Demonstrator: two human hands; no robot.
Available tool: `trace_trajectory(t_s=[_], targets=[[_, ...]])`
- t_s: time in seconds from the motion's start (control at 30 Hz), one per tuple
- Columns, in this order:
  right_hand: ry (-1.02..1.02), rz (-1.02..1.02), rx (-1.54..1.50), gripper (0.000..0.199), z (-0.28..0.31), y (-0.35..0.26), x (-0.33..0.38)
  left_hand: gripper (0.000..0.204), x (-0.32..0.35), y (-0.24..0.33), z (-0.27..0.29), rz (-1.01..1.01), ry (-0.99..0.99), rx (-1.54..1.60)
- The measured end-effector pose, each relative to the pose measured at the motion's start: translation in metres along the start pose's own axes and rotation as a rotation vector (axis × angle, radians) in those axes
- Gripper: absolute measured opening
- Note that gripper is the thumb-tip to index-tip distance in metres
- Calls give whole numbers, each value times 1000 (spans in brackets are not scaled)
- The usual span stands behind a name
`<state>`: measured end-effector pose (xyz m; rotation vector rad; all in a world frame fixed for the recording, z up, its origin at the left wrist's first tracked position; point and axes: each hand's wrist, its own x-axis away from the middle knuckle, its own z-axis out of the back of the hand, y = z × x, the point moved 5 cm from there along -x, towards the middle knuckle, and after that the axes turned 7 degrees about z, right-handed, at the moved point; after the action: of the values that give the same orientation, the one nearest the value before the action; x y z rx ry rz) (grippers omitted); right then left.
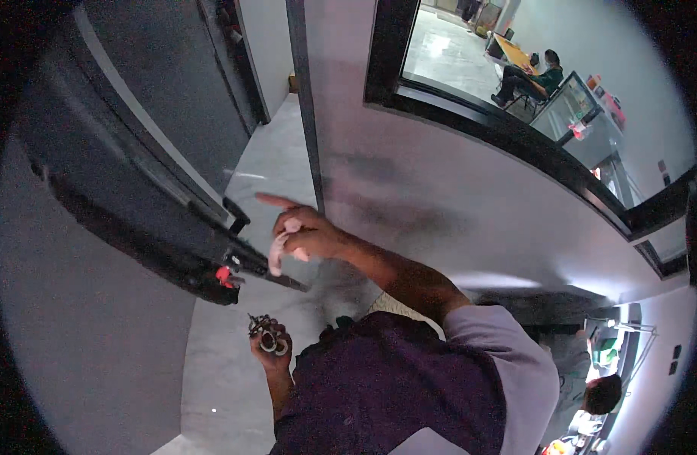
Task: The person separates a dental cast from an articulator over a trash bin, carries the cast to a sink, washes it under running water, and carries it into another room.
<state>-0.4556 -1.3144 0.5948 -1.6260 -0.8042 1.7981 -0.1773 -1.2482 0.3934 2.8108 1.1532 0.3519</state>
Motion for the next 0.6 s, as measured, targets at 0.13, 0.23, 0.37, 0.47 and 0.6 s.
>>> trace_trajectory(t_s=[0.13, 0.23, 0.37, 0.47, 0.6], targets=[[-213, -239, -141, 14, -40, 22, -14, 36, 8, 0, 6, -153, 14, 80], [-333, -87, -165, 17, -31, 42, -33, 34, 12, -2, 23, -246, 104, -5], [-525, -459, -445, 15, -30, 70, -41, 32, 17, -5, 45, -359, 235, 31], [-795, -295, -409, 16, -46, 73, -60, 32, 12, -10, 43, -455, 314, 16], [-961, 76, -312, 20, -78, 60, -77, 24, 19, -18, 56, -651, 539, 170]])
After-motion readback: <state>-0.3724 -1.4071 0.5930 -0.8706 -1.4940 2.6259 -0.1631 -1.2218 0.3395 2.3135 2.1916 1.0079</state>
